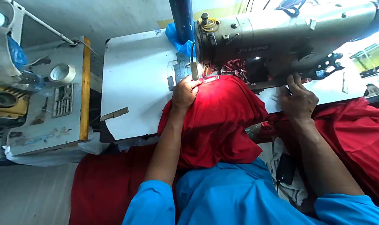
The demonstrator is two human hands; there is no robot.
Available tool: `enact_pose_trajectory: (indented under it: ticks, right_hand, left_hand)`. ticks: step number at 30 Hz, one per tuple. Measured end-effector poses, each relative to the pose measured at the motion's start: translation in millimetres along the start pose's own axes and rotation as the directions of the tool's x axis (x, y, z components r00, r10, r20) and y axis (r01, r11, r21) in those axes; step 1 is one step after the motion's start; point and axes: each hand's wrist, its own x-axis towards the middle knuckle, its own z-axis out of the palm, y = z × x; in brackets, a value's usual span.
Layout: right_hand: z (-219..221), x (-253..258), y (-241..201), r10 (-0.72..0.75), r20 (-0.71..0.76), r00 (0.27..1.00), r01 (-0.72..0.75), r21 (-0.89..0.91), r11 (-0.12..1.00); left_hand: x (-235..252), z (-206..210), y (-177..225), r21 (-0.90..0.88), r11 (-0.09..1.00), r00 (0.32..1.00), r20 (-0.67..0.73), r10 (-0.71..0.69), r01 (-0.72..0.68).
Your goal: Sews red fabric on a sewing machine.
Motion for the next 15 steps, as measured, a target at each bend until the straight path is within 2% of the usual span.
enact_pose_trajectory:
  ticks: [15]
  right_hand:
    - [3.9, 1.2, 3.4, 0.001, -0.017, 1.000, -0.001, -0.016, 1.000]
  left_hand:
    - [0.9, -0.8, 1.5, 0.015, 1.000, 1.000, -0.012, -0.005, 0.005]
